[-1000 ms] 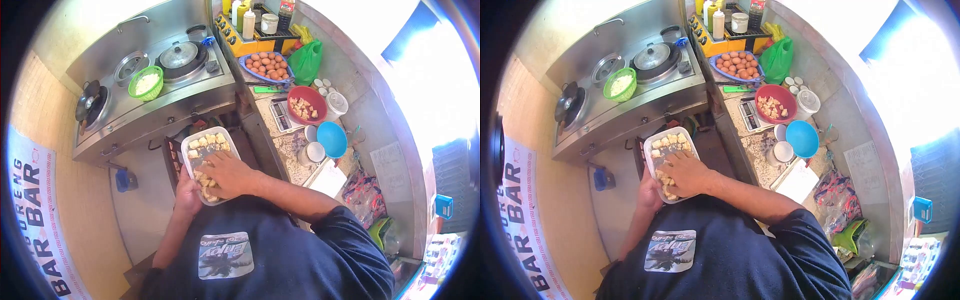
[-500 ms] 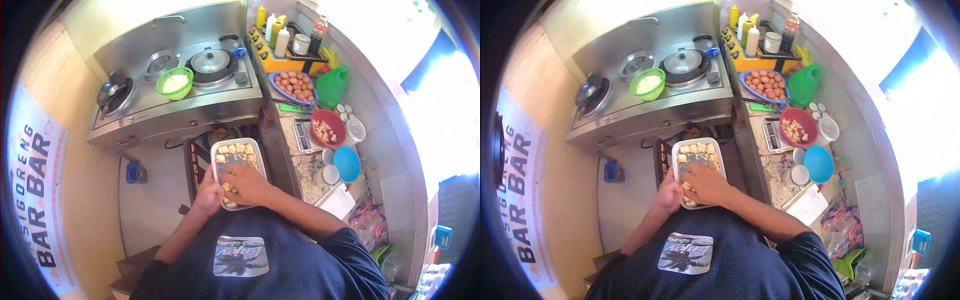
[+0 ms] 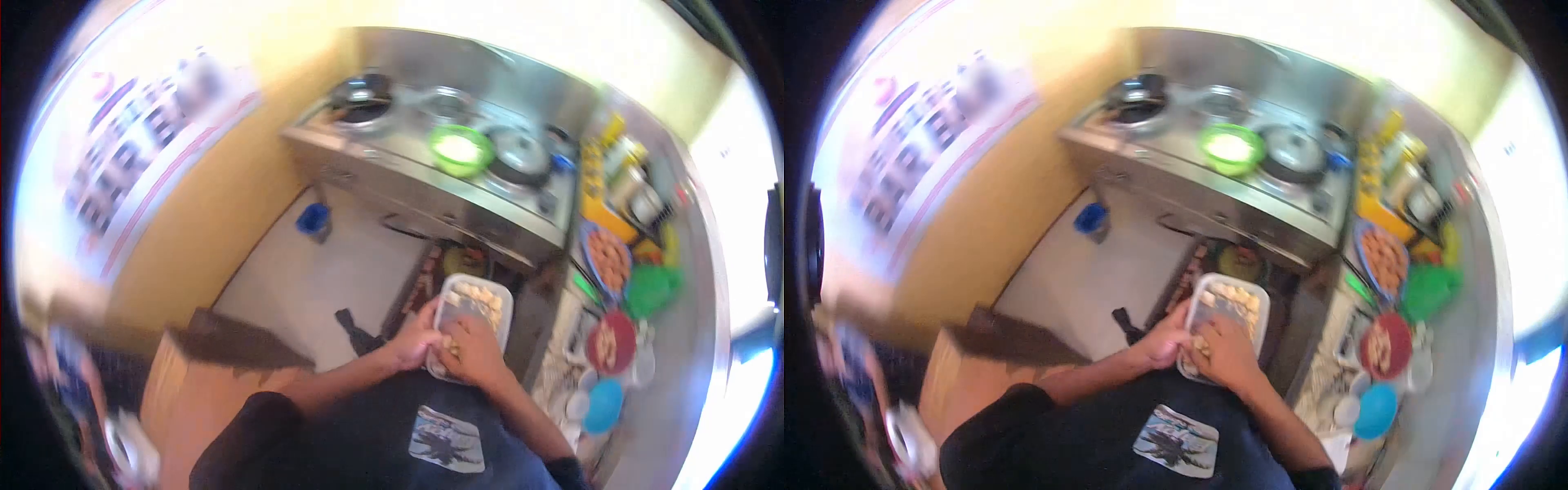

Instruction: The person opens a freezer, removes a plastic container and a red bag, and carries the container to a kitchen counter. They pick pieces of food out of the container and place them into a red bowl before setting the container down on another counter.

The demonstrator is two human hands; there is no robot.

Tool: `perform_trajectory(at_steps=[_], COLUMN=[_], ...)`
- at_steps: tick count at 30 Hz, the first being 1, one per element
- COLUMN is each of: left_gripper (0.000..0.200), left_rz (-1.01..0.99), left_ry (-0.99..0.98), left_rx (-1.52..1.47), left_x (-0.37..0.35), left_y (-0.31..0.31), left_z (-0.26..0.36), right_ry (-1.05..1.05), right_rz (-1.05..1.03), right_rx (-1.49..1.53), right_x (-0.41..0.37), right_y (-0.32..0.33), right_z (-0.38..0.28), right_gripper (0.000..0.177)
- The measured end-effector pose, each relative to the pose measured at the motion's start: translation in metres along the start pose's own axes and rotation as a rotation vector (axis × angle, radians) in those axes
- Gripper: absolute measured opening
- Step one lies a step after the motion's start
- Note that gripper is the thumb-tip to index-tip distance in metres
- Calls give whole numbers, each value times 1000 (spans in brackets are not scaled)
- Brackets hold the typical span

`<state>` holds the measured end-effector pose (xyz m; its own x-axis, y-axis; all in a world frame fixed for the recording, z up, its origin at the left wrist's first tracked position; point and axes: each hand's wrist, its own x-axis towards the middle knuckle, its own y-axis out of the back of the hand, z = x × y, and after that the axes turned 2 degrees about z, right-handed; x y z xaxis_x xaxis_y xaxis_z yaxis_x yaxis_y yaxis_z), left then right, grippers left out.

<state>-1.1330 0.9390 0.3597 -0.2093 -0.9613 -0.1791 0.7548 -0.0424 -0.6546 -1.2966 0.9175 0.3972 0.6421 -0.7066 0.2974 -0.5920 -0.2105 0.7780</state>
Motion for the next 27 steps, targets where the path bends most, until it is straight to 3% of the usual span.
perform_trajectory(at_steps=[5,7,11,13,16,20,23,25,27], left_gripper=[91,92,92,90,88,85,84,81,80], left_rz=[358,363,521,509,461,611,686,744,772], left_ry=[-57,-160,-298,-332,-521,-618,-720,-741,-764], left_rx=[25,-175,-189,-252,-309,-208,-153,-218,-230], left_x=[-41,-56,-95,-154,-191,-254,-284,-315,-344], left_y=[10,39,50,52,90,111,149,149,128], left_z=[-19,-41,-22,5,9,31,20,28,44], right_ry=[287,316,542,502,641,840,876,864,963], right_rz=[-119,-256,-331,-431,-366,-315,-466,-732,-684], right_rx=[84,191,164,149,174,220,253,154,185], right_x=[13,21,57,55,64,76,86,92,88], right_y=[-37,-62,-77,-103,-142,-172,-192,-207,-209], right_z=[15,8,-30,-81,-119,-188,-239,-267,-293], right_gripper=[35,35,34,32,30,28,29,29,27])
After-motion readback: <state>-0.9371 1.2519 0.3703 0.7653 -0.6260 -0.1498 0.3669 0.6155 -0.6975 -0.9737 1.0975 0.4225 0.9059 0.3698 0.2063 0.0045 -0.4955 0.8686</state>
